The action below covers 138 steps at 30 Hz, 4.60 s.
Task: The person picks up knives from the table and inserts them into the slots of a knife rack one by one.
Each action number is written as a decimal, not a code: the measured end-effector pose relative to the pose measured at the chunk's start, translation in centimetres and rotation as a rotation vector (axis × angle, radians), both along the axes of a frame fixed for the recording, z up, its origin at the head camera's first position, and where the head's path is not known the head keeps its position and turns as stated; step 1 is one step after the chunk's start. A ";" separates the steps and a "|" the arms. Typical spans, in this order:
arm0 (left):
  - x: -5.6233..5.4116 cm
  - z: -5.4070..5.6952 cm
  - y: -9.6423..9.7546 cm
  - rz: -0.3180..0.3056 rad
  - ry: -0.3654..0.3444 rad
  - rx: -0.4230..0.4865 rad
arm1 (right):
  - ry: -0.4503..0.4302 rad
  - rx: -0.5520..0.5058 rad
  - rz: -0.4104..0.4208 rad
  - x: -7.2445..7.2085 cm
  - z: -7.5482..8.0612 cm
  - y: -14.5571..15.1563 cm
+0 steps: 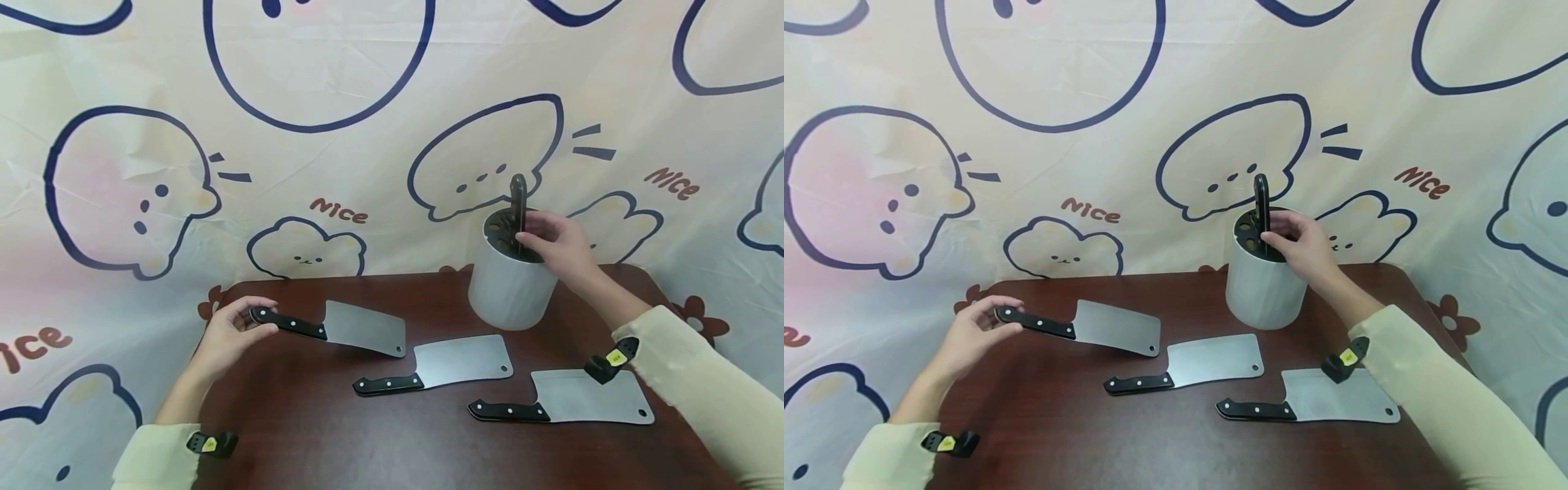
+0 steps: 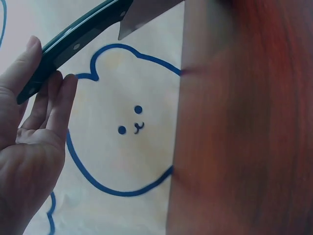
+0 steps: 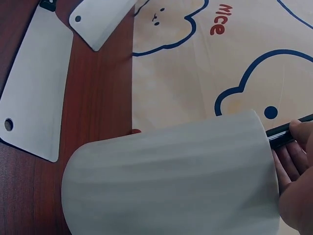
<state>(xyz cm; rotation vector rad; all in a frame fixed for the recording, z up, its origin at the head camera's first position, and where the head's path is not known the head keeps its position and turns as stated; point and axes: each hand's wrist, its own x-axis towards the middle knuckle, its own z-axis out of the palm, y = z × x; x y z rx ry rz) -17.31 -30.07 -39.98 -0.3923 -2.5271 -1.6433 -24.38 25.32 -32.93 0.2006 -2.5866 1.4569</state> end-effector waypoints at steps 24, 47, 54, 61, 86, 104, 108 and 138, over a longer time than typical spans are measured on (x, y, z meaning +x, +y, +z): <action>0.1 2.4 1.5 -0.005 0.073 0.115 | -0.036 0.081 -0.042 -2.4 0.5 -1.1; -0.8 5.3 4.3 -0.033 0.155 0.149 | -0.068 0.093 -0.051 -3.8 1.2 -1.5; -0.9 6.7 4.9 -0.046 0.181 0.147 | -0.074 0.125 -0.035 -3.2 1.5 -1.4; -1.3 8.6 5.7 -0.054 0.233 0.112 | -0.066 0.156 -0.018 -2.3 2.0 -1.0; -2.2 13.2 10.7 -0.045 0.229 0.073 | 0.068 0.079 0.014 2.7 5.3 -2.0; -3.5 14.9 17.9 -0.124 0.211 0.078 | 0.126 -0.041 0.177 5.6 6.1 -6.0; -3.7 15.0 19.6 -0.142 0.222 0.077 | 0.160 -0.098 0.252 6.0 5.8 -6.8; -4.4 14.9 25.2 -0.250 0.285 0.135 | 0.124 -0.220 0.320 6.2 2.9 -10.4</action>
